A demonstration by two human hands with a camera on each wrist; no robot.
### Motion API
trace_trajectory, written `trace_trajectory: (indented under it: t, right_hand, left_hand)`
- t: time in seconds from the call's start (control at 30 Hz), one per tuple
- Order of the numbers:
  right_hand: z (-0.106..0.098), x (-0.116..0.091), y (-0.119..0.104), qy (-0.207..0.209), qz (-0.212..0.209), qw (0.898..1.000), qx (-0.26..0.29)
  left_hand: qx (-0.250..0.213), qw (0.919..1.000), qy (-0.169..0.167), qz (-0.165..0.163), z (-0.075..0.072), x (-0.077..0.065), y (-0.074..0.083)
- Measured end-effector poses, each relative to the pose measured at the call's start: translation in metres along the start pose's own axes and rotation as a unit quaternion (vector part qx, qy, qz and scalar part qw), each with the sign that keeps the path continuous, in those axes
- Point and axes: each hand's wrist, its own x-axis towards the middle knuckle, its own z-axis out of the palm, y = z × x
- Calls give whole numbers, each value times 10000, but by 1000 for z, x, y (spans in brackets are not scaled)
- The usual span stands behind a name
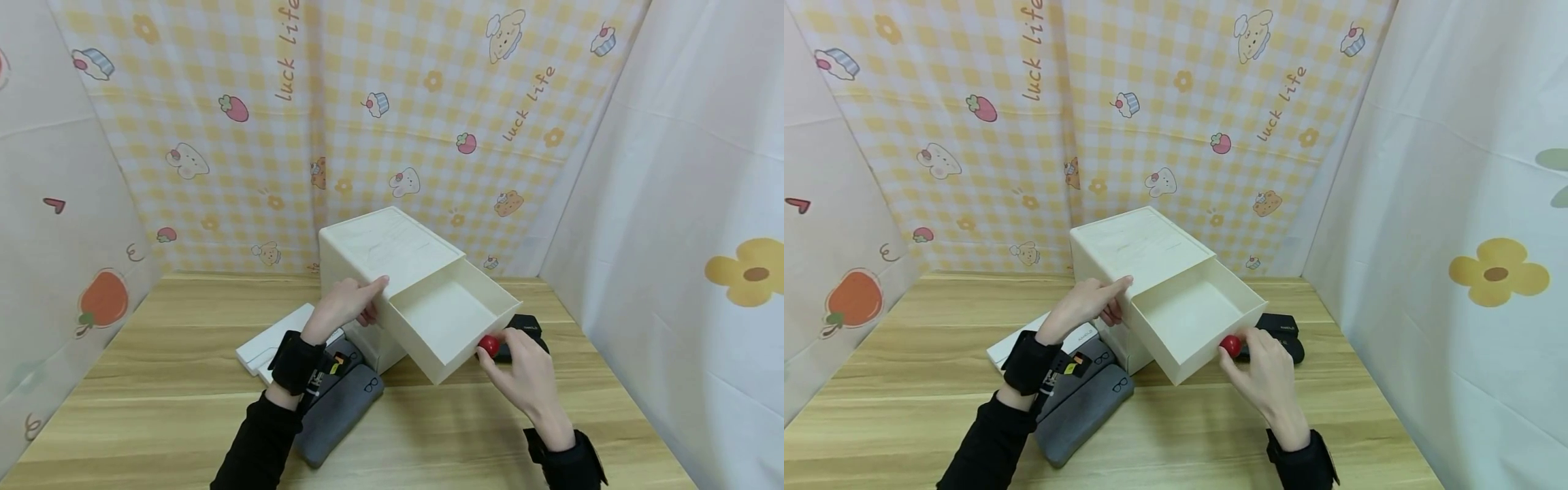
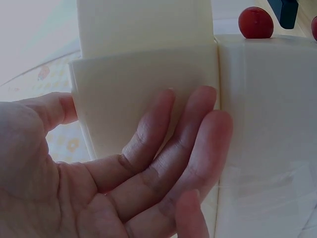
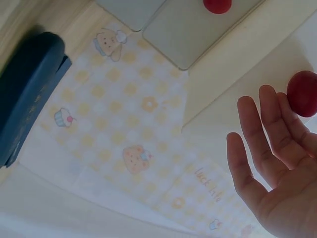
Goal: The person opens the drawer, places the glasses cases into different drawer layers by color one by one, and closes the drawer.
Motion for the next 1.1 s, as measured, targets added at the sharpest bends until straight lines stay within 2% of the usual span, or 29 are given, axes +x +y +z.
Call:
trace_trajectory:
  t: [0.4,0.63,0.87,1.1]
  right_hand:
    - [-10,-11,4,-220,9,9997,62]
    - [-8,-18,14,-288,-406,9987,70]
    - [8,-34,47,-646,-707,9950,-271]
    - [28,-45,89,-1234,-401,9876,-889]
  left_hand:
    - [68,10000,17,69,0,1,-1]
    - [7,10000,24,55,0,0,-1]
    - [-3,10000,11,87,0,0,-2]
    - [-22,9999,10,103,0,1,-4]
